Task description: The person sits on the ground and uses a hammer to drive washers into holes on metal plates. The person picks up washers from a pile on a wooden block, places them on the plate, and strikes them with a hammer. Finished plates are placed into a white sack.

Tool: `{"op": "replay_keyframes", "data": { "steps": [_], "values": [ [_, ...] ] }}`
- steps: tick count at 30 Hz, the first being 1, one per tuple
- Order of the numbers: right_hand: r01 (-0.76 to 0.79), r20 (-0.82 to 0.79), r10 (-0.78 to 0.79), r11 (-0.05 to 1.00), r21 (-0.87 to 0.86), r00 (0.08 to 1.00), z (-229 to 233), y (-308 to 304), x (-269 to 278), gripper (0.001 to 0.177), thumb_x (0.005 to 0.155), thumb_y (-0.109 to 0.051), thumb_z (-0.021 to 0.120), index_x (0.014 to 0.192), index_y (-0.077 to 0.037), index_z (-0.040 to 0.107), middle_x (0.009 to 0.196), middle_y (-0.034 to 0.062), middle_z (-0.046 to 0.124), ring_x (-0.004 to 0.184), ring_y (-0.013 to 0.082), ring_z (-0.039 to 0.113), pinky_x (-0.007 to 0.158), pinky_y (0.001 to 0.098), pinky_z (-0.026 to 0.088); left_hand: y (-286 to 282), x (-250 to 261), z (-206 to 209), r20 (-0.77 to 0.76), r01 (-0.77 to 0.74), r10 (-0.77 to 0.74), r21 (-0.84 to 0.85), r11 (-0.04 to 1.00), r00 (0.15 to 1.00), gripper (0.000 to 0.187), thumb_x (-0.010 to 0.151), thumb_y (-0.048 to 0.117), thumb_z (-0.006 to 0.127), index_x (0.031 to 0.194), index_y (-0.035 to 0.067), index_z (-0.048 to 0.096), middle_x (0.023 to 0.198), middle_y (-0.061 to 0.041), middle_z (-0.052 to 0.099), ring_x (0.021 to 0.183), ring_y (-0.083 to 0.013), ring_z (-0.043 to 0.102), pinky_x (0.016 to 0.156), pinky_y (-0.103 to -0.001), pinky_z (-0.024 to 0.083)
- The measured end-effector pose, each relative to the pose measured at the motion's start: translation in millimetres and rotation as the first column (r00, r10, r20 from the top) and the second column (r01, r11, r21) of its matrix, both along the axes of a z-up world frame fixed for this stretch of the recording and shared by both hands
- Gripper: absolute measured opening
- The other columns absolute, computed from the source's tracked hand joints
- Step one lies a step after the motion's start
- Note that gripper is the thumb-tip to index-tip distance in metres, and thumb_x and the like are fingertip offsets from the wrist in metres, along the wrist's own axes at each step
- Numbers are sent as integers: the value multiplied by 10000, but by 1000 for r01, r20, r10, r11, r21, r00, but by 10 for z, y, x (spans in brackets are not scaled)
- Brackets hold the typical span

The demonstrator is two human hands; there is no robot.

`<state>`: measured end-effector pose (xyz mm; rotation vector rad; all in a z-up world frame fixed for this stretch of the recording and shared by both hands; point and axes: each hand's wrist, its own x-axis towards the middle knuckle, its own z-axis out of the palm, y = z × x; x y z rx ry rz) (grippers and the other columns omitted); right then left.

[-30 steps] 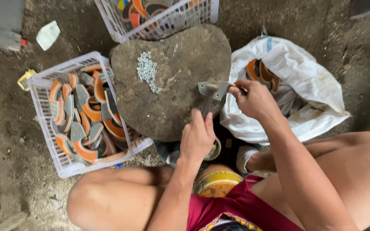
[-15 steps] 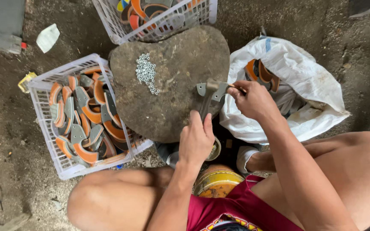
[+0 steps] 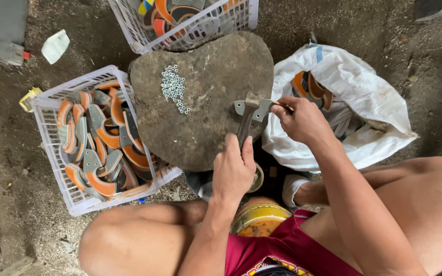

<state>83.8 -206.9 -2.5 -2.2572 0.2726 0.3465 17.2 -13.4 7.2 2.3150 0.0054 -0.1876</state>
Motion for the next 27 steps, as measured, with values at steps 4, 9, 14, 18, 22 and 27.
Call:
{"op": "replay_keyframes", "data": {
  "steps": [4,9,14,18,22,27],
  "values": [
    [3,-77,-8,998,-69,997,-68,11,-45,305,981,-327,677,1139,-76,748,860,237,708,774,417,678,728,466,522,102,-117,-130,-6,-12,12,20,1000,1000,347,1037,344,529,1103,4,525,678,-307,652,674,-543,641,559,-646,489],
    [-75,73,87,985,-158,993,99,62,11,268,968,-258,717,1121,-40,747,921,232,720,850,410,693,734,468,531,67,-178,-193,-54,-55,56,25,998,997,334,1052,353,525,1071,20,505,688,-309,663,671,-548,651,562,-653,498],
    [-32,474,67,996,-81,878,374,350,385,155,991,-151,707,1103,-53,753,1032,161,731,931,316,746,772,406,565,15,-220,-210,-135,-75,79,31,997,988,373,1065,377,492,1087,5,464,720,-312,677,686,-554,657,606,-652,515],
    [-470,452,491,867,-167,745,267,992,1046,131,966,-118,729,1064,-81,808,946,155,737,813,338,701,744,434,549,16,-196,-136,-200,-65,70,33,997,977,392,1062,400,482,1092,9,462,755,-306,689,718,-543,672,662,-647,527],
    [-604,294,674,738,-301,677,18,1395,1499,185,945,-194,761,1114,-139,811,1008,116,759,843,321,726,797,442,555,22,-165,-119,-269,-55,56,11,998,961,397,1059,413,478,1079,17,453,761,-285,702,736,-521,693,676,-630,540],
    [-630,360,733,681,-375,578,-160,1447,1581,169,872,-161,809,1031,-106,830,1025,114,761,884,329,717,801,443,553,14,-178,-165,-308,-74,60,-35,997,950,390,1055,423,469,1076,34,458,771,-278,709,756,-518,697,693,-637,535]
  ]
}}
